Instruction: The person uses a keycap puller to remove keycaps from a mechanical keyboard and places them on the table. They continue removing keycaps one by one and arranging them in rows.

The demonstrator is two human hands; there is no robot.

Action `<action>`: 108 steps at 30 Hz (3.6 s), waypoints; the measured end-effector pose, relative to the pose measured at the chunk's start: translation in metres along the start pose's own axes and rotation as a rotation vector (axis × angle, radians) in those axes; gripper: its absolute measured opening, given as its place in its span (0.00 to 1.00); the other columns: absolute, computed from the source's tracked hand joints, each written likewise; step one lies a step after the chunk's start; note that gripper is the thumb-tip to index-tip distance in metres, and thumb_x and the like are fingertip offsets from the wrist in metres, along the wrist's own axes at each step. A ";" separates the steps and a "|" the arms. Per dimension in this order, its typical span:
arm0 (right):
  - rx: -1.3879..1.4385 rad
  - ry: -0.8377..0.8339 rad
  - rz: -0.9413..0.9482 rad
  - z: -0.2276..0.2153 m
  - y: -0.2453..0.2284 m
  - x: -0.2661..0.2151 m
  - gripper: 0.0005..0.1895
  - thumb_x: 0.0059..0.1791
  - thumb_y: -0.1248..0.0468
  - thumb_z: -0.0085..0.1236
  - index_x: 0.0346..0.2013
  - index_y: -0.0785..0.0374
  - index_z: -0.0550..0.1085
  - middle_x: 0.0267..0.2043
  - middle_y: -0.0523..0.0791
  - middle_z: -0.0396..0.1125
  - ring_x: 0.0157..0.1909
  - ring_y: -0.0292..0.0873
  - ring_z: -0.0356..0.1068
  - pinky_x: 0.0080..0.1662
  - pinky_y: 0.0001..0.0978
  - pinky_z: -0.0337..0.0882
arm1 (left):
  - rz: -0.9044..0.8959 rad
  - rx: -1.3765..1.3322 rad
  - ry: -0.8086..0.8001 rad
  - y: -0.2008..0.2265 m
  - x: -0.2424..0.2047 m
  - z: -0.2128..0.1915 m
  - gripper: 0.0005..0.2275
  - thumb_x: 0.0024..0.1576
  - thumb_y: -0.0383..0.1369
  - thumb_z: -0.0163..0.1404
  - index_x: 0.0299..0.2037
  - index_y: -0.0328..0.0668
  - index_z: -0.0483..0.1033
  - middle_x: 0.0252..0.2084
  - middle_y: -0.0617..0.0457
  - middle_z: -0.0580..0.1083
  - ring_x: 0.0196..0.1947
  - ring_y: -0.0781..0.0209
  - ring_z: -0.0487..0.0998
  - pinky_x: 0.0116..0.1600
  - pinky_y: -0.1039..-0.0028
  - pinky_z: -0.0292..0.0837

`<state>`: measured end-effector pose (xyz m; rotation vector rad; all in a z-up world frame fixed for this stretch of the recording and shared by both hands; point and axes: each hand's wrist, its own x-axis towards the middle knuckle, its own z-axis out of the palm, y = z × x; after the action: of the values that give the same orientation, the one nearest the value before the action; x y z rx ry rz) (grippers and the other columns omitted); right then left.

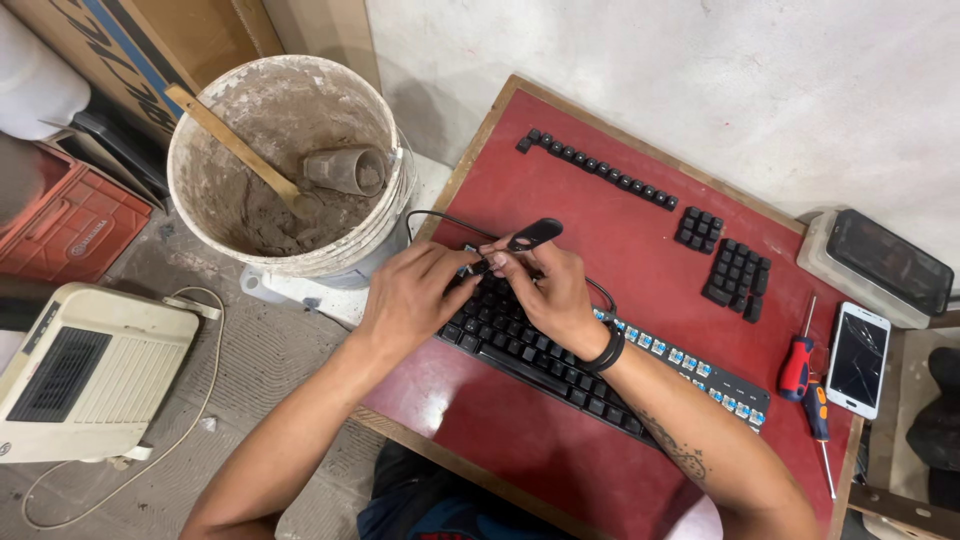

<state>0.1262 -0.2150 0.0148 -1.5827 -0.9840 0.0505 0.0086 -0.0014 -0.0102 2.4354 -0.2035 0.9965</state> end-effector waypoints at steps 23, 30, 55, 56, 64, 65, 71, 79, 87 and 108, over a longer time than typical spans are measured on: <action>0.161 0.172 0.040 -0.005 -0.005 0.002 0.08 0.70 0.71 0.53 0.58 0.76 0.75 0.53 0.63 0.86 0.50 0.56 0.89 0.51 0.52 0.91 | -0.016 -0.095 -0.140 -0.015 0.037 -0.028 0.09 0.58 0.33 0.73 0.48 0.49 0.94 0.42 0.53 0.82 0.52 0.43 0.85 0.65 0.49 0.82; 0.147 0.179 0.060 -0.006 0.000 0.002 0.08 0.69 0.71 0.54 0.58 0.77 0.75 0.54 0.63 0.86 0.50 0.57 0.90 0.51 0.52 0.93 | -0.116 -0.076 -0.588 -0.019 0.061 -0.041 0.04 0.65 0.40 0.69 0.44 0.56 0.95 0.43 0.58 0.90 0.56 0.48 0.88 0.60 0.53 0.85; 0.099 0.174 0.025 -0.005 -0.008 0.004 0.08 0.68 0.72 0.55 0.58 0.76 0.77 0.54 0.60 0.86 0.50 0.54 0.90 0.50 0.48 0.92 | -0.154 0.380 -0.939 -0.026 0.098 0.013 0.18 0.51 0.57 0.78 0.41 0.65 0.87 0.44 0.59 0.85 0.57 0.46 0.84 0.57 0.46 0.80; 0.062 0.177 0.006 -0.005 -0.010 0.004 0.07 0.67 0.72 0.58 0.57 0.76 0.79 0.54 0.60 0.86 0.50 0.54 0.90 0.49 0.48 0.92 | -0.136 0.335 -0.916 -0.019 0.102 0.002 0.19 0.51 0.54 0.79 0.45 0.63 0.86 0.47 0.57 0.86 0.59 0.45 0.84 0.57 0.45 0.81; -0.173 0.169 -0.081 -0.008 -0.027 0.008 0.07 0.64 0.71 0.67 0.56 0.72 0.85 0.53 0.57 0.85 0.51 0.61 0.89 0.44 0.47 0.92 | 0.026 0.098 -0.461 0.010 0.081 -0.031 0.21 0.56 0.41 0.76 0.55 0.56 0.81 0.49 0.58 0.83 0.61 0.52 0.84 0.56 0.54 0.88; -0.190 0.175 -0.091 -0.008 -0.028 0.008 0.07 0.63 0.71 0.68 0.55 0.71 0.86 0.53 0.56 0.85 0.52 0.59 0.89 0.45 0.45 0.92 | 0.076 0.152 -0.410 0.006 0.076 -0.025 0.19 0.57 0.42 0.76 0.54 0.58 0.82 0.48 0.61 0.83 0.60 0.55 0.85 0.55 0.59 0.88; -0.212 0.184 -0.113 -0.007 -0.033 0.008 0.06 0.63 0.70 0.69 0.55 0.68 0.87 0.53 0.53 0.84 0.52 0.57 0.89 0.45 0.43 0.91 | 0.138 0.157 -0.292 0.004 0.069 -0.014 0.18 0.58 0.41 0.75 0.54 0.59 0.82 0.43 0.65 0.85 0.55 0.61 0.87 0.53 0.66 0.88; -0.243 0.218 -0.142 -0.008 -0.028 0.006 0.06 0.63 0.71 0.69 0.54 0.69 0.87 0.53 0.54 0.84 0.54 0.60 0.88 0.46 0.45 0.90 | -0.085 -0.096 -0.249 -0.003 0.070 0.000 0.15 0.55 0.45 0.77 0.47 0.62 0.87 0.40 0.66 0.89 0.51 0.56 0.89 0.51 0.59 0.89; -0.217 0.226 -0.026 -0.014 -0.032 0.008 0.08 0.64 0.71 0.67 0.57 0.70 0.86 0.53 0.56 0.83 0.50 0.61 0.89 0.43 0.45 0.89 | 0.198 0.107 -0.244 0.004 0.073 0.001 0.06 0.72 0.48 0.63 0.47 0.66 0.89 0.39 0.68 0.87 0.50 0.64 0.90 0.48 0.71 0.89; -0.380 0.365 0.083 -0.078 -0.010 -0.021 0.06 0.63 0.67 0.71 0.54 0.61 0.89 0.40 0.49 0.82 0.35 0.47 0.83 0.36 0.37 0.82 | 0.082 0.386 -0.630 -0.090 0.164 0.129 0.04 0.69 0.42 0.65 0.49 0.69 0.93 0.43 0.57 0.89 0.52 0.47 0.91 0.55 0.53 0.91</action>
<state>0.1491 -0.2908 0.0352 -1.8940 -0.6645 -0.3763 0.2349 0.0198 -0.0111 3.0588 -0.3489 0.2776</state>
